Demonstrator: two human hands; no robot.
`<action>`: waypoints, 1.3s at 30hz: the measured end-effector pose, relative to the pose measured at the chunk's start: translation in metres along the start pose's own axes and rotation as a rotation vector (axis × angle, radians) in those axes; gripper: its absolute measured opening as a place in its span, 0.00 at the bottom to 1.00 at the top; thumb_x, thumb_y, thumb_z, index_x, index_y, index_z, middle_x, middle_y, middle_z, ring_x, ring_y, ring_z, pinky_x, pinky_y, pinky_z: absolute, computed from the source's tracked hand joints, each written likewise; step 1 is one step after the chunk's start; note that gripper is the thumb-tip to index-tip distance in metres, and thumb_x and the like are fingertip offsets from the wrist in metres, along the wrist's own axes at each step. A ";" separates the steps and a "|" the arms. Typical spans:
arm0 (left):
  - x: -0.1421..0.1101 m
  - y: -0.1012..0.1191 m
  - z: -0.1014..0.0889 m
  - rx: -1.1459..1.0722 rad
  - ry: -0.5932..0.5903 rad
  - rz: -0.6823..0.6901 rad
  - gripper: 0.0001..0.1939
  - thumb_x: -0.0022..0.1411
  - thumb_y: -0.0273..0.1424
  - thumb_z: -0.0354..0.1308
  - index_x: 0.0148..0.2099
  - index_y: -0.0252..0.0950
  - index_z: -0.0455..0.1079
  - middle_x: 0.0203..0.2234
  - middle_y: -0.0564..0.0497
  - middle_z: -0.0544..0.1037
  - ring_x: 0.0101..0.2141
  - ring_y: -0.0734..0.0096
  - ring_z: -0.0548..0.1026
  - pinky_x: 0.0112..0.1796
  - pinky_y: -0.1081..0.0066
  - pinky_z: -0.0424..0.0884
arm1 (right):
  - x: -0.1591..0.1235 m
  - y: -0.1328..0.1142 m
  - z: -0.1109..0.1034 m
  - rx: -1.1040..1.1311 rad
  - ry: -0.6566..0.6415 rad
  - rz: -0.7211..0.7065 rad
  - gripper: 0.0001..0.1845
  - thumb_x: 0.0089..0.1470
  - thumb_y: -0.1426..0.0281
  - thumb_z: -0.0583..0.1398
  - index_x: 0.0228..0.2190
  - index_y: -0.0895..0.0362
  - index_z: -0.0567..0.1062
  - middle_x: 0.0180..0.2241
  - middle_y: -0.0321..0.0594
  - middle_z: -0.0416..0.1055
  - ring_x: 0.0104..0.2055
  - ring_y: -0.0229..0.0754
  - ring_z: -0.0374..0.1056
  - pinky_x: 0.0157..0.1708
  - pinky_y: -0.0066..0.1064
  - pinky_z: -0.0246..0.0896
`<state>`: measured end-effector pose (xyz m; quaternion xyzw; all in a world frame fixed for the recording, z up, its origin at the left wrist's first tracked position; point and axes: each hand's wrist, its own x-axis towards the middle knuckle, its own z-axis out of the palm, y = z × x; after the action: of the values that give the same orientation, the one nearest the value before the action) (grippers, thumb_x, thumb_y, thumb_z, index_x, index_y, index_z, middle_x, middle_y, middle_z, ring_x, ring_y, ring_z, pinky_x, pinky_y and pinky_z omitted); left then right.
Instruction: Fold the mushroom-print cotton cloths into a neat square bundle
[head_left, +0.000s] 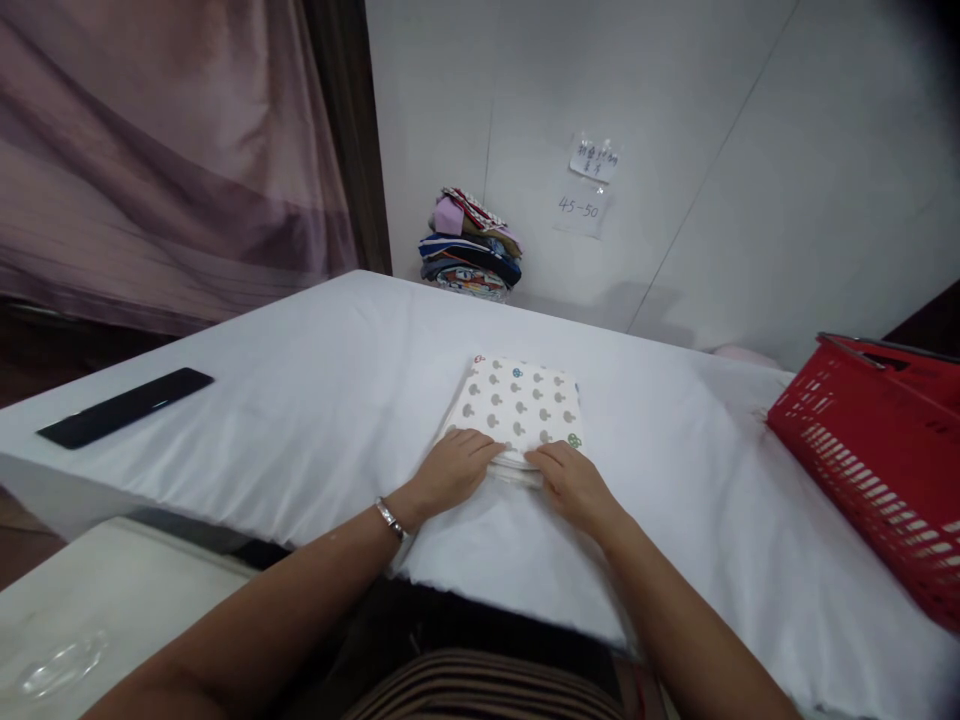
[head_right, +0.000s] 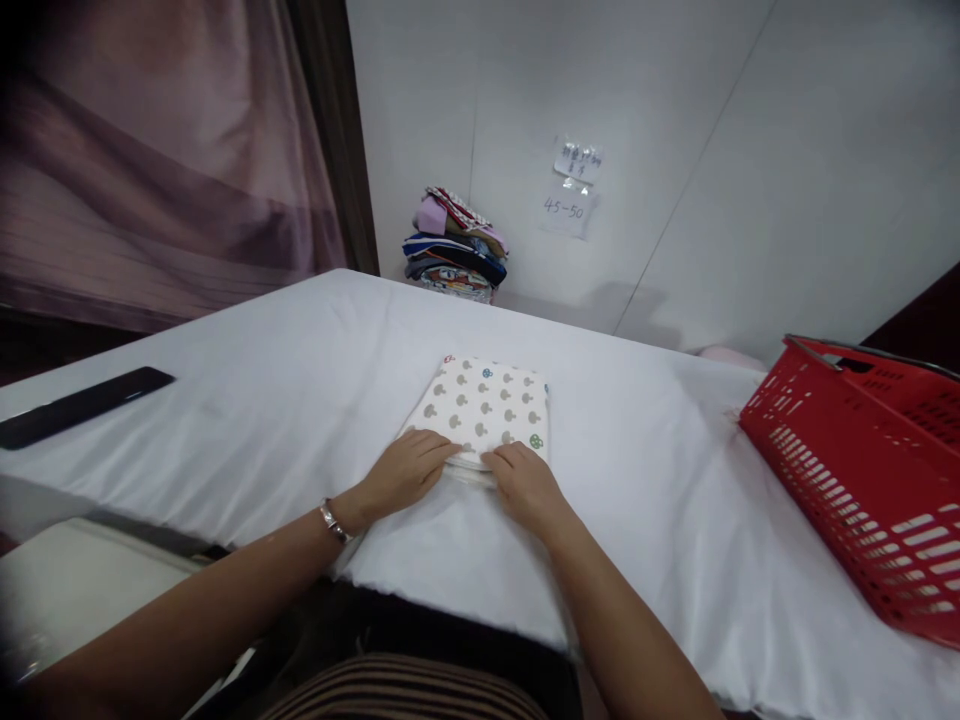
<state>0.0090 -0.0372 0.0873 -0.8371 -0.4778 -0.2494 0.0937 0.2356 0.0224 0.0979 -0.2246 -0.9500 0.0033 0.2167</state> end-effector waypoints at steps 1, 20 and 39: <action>0.000 0.000 -0.001 0.003 0.022 0.000 0.18 0.60 0.20 0.46 0.51 0.36 0.64 0.39 0.47 0.73 0.40 0.66 0.69 0.40 0.63 0.65 | -0.001 -0.001 -0.001 0.014 0.028 -0.001 0.24 0.48 0.85 0.51 0.46 0.56 0.68 0.39 0.44 0.70 0.40 0.44 0.63 0.37 0.36 0.61; -0.002 0.002 -0.007 -0.074 -0.047 -0.024 0.15 0.60 0.29 0.53 0.50 0.39 0.63 0.39 0.48 0.71 0.40 0.63 0.67 0.41 0.61 0.63 | -0.002 -0.013 0.003 0.067 -0.047 0.047 0.26 0.46 0.80 0.53 0.49 0.57 0.64 0.41 0.44 0.66 0.40 0.45 0.60 0.41 0.38 0.59; -0.004 0.002 -0.004 0.045 0.001 -0.013 0.05 0.63 0.26 0.51 0.39 0.38 0.68 0.30 0.52 0.70 0.33 0.70 0.64 0.34 0.68 0.59 | -0.017 -0.010 0.018 -0.094 0.057 0.045 0.17 0.53 0.79 0.51 0.45 0.57 0.68 0.36 0.44 0.68 0.36 0.44 0.61 0.34 0.34 0.57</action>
<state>0.0077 -0.0432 0.0889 -0.8315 -0.4888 -0.2395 0.1113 0.2375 0.0083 0.0757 -0.2557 -0.9373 -0.0428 0.2329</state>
